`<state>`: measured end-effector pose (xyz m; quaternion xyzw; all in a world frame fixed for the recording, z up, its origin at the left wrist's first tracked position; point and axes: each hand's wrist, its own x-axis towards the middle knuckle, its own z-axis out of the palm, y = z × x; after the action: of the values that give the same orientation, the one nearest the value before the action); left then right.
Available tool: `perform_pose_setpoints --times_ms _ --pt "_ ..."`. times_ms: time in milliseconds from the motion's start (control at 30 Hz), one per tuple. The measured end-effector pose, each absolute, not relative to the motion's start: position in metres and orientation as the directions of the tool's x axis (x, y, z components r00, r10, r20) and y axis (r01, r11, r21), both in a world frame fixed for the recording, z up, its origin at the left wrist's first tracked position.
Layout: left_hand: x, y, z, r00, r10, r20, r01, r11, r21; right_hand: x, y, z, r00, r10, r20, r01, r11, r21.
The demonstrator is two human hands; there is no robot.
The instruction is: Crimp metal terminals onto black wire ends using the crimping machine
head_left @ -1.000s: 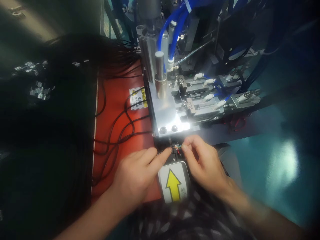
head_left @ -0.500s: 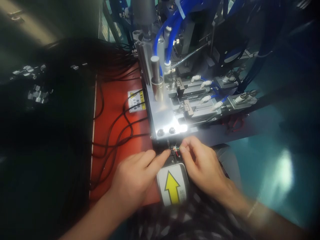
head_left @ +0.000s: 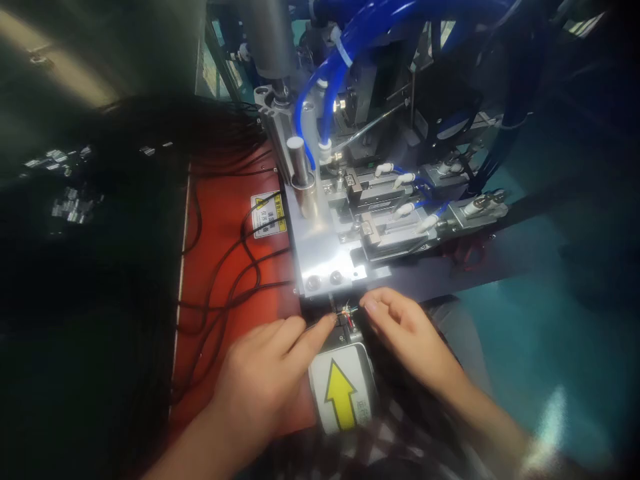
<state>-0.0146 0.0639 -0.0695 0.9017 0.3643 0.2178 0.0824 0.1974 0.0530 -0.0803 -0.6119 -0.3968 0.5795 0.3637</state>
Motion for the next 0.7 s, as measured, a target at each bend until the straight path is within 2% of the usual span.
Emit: perform_pose_setpoints --times_ms 167,400,700 --pt "-0.015 0.063 -0.07 0.637 0.703 0.316 0.625 -0.712 0.32 0.191 0.051 -0.077 -0.05 0.905 -0.422 -0.005 -0.423 -0.906" --pt "-0.015 0.065 -0.072 0.632 0.698 0.336 0.625 -0.716 0.312 0.185 0.055 -0.076 0.026 0.933 -0.358 0.08 -0.359 -0.93" --pt "-0.012 0.068 -0.063 0.661 0.67 0.337 0.603 -0.742 0.294 0.177 0.049 -0.082 0.138 0.951 -0.276 0.083 -0.289 -0.954"
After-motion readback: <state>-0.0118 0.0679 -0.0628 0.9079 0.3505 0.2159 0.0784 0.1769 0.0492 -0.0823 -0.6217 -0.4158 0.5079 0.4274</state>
